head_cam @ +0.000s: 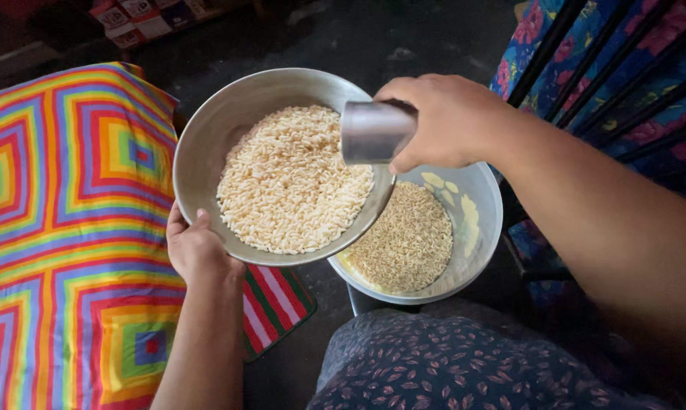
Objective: The person scoops uncooked rice from a large metal bowl into a plastic bowl using a metal cup. The person repeatedly scoops and pours until the metal bowl is nearly empty.
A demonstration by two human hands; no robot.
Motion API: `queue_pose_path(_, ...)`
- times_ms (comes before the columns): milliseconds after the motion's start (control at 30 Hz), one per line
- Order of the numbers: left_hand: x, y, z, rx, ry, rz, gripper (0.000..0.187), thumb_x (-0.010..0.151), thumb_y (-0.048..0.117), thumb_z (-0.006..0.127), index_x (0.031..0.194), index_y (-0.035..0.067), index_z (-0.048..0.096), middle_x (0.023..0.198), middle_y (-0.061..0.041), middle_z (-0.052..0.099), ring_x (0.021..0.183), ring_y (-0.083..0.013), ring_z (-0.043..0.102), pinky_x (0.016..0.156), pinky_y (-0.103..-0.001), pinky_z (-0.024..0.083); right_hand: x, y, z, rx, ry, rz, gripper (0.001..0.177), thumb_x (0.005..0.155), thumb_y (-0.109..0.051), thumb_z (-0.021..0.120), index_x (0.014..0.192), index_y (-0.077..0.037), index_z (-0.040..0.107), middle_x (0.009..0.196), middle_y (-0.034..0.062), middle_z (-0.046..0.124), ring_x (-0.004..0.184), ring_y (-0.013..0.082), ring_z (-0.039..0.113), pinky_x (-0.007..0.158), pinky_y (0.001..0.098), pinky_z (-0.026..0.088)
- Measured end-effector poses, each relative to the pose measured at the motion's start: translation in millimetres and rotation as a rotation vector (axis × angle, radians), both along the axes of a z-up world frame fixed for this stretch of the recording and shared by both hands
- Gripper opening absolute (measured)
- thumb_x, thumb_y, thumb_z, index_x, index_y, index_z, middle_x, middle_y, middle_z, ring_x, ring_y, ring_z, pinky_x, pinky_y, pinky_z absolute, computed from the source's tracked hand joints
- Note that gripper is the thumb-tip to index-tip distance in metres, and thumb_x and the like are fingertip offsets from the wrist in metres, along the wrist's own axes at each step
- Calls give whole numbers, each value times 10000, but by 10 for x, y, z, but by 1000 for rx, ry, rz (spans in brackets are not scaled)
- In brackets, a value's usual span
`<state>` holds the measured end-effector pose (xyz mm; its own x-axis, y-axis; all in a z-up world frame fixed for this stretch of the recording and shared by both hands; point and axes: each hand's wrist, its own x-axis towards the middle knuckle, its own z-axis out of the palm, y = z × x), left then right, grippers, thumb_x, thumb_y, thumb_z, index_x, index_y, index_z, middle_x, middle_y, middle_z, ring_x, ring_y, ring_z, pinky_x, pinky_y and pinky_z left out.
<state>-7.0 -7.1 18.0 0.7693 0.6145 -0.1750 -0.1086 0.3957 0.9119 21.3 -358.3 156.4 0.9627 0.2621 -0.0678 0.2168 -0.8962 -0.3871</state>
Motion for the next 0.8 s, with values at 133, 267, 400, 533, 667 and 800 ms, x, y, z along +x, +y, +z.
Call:
queue_pose_path(133, 27, 10, -8, -15, -67, -35, 373, 997, -75, 433, 1340, 4, 557, 1295, -176, 677, 1113, -290, 724, 980, -435, 637, 47, 42, 51, 37, 6, 44, 858, 564, -313, 937, 1357, -213, 623, 1207, 123, 697, 1065, 320, 686, 901, 440, 541)
queue_pose_path(267, 19, 21, 17, -41, -6, -16, 382, 993, -66, 431, 1344, 18, 554, 1290, -178, 676, 1110, -305, 726, 973, -454, 645, 57, -161, 7, 166, 110, -10, 878, 560, -250, 952, 1368, -219, 611, 1170, 100, 723, 1024, 269, 713, 884, 400, 557)
queue_pose_path(400, 3, 19, 66, -43, 79, -14, 412, 995, -47, 417, 1388, 39, 507, 1314, -196, 650, 1126, -334, 721, 965, -482, 647, 40, -452, -38, 174, 306, -120, 917, 553, -105, 956, 1385, -256, 600, 1172, 64, 727, 1006, 231, 713, 890, 373, 562)
queue_pose_path(533, -26, 13, 120, -85, 78, -53, 430, 1005, -20, 375, 1419, 44, 468, 1355, -214, 622, 1155, -357, 712, 958, -507, 647, -27, -626, -57, 26, 424, -79, 880, 585, -40, 934, 1376, -244, 606, 1154, 69, 788, 1037, 208, 751, 943, 355, 556)
queue_pose_path(667, -39, 13, 140, -78, 102, -48, 424, 1009, -12, 370, 1420, 47, 457, 1354, -219, 611, 1162, -368, 710, 946, -514, 623, -78, -597, -44, -284, 479, -132, 911, 635, -66, 925, 1435, -320, 572, 1211, 48, 775, 1141, 224, 709, 1002, 390, 526)
queue_pose_path(800, -22, 17, 135, -81, 93, -45, 428, 999, -26, 378, 1411, 47, 467, 1340, -221, 616, 1153, -370, 713, 939, -513, 610, -139, -533, 20, -493, 437, -144, 912, 632, -109, 931, 1434, -377, 591, 1273, 8, 738, 1203, 235, 686, 1015, 414, 524)
